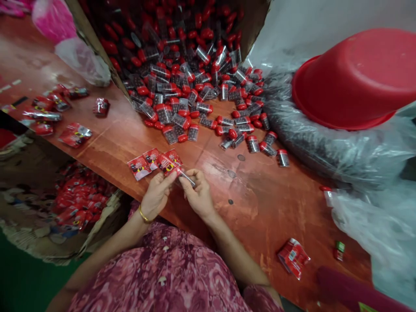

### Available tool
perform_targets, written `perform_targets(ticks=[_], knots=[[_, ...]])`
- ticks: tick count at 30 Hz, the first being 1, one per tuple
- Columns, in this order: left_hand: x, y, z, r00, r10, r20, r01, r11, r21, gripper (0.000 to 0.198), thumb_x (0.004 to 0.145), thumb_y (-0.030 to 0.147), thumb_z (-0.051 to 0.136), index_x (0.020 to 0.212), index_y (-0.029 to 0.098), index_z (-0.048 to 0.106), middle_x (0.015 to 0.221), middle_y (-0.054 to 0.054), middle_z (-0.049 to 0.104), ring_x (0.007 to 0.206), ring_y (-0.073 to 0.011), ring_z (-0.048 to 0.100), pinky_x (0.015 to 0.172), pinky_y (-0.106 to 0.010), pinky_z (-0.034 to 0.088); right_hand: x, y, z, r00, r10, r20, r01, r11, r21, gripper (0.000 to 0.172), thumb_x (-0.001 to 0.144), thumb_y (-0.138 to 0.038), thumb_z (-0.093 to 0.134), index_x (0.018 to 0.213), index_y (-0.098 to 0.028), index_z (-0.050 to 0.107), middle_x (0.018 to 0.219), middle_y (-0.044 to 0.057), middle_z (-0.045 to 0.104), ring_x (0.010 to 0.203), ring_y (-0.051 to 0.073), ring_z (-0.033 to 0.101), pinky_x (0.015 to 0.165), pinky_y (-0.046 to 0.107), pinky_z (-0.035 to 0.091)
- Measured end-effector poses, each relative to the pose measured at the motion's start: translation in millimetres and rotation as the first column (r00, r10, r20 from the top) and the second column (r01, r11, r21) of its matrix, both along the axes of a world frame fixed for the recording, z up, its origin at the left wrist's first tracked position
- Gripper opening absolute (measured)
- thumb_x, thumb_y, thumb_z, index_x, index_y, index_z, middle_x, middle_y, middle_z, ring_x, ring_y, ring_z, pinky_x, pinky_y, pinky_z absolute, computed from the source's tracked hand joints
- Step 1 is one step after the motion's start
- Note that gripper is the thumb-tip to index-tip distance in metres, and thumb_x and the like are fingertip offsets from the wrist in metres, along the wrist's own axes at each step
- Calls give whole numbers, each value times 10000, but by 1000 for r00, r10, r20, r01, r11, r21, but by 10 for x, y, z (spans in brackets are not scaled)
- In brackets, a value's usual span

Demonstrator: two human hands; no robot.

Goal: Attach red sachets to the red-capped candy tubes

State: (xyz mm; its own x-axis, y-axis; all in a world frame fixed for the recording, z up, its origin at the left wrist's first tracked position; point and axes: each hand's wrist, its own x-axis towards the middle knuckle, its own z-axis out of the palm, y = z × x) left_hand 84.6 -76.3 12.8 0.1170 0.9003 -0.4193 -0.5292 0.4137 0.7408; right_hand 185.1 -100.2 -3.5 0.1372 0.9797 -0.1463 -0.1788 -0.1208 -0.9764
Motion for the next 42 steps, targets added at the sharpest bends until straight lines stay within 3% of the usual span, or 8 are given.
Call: perform_targets(ticks=[8, 17, 22, 27, 31, 34, 39, 42], knots=[[-66, 124, -6, 995, -84, 50, 82, 996, 40, 289, 522, 288, 806, 751, 141, 709, 739, -24, 700, 722, -135, 618, 748, -260, 454, 94, -47, 12, 994, 80, -73, -83, 996, -27, 275, 735, -431, 644, 842, -197, 546, 611, -55, 593, 451, 64, 555, 480, 194, 466], [25, 68, -55, 997, -72, -19, 74, 989, 126, 316, 683, 438, 679, 785, 139, 698, 686, -20, 652, 592, -92, 541, 561, -213, 407, -48, -58, -4, 983, -185, 9, 183, 979, 85, 200, 742, -344, 650, 862, -200, 583, 713, -22, 665, 515, 89, 608, 505, 220, 509], [37, -1, -98, 990, -68, -124, 79, 993, 87, 377, 576, 475, 743, 647, 113, 663, 549, 12, 576, 489, -65, 451, 494, -204, 364, -80, -39, 10, 975, -211, -66, 214, 976, 43, 217, 712, -361, 682, 827, -200, 593, 690, -27, 669, 540, 89, 610, 534, 219, 529], [-4, -17, -89, 986, -90, -140, 108, 986, 126, 360, 654, 468, 691, 644, 110, 656, 517, 19, 537, 486, -68, 443, 480, -202, 351, -50, 15, 70, 985, -75, -158, 68, 997, -48, 272, 683, -403, 706, 818, -200, 586, 587, -49, 641, 446, 90, 578, 474, 223, 518], [-62, 73, -19, 996, 31, -81, -23, 995, 97, 339, 611, 436, 734, 719, 122, 664, 653, -11, 621, 594, -101, 535, 594, -227, 428, 12, 27, 93, 980, 99, -172, -107, 993, -39, 297, 660, -383, 732, 862, -204, 608, 674, -28, 678, 552, 103, 638, 567, 225, 537], [-60, 87, -19, 996, 5, -84, 1, 998, 70, 335, 596, 415, 750, 730, 121, 662, 661, -13, 630, 617, -111, 550, 621, -234, 440, 49, 36, 61, 975, 128, -181, -136, 990, -31, 336, 634, -386, 746, 888, -210, 615, 712, -23, 687, 602, 110, 649, 623, 239, 541], [-10, 33, -43, 984, -122, -129, 130, 990, 57, 349, 643, 446, 709, 702, 106, 663, 612, -23, 628, 574, -115, 545, 587, -239, 445, 21, 104, -47, 999, 44, -18, -44, 999, 13, 299, 616, -419, 738, 673, -202, 540, 544, -59, 584, 465, 100, 554, 502, 232, 488], [-171, 82, 3, 978, -113, -177, 123, 991, 48, 392, 605, 473, 727, 746, 111, 673, 686, -55, 673, 660, -159, 608, 662, -276, 479, 162, 281, -48, 952, 48, 301, -84, 991, 106, 278, 681, -456, 677, 701, -201, 566, 619, -18, 609, 547, 124, 564, 554, 256, 482]])
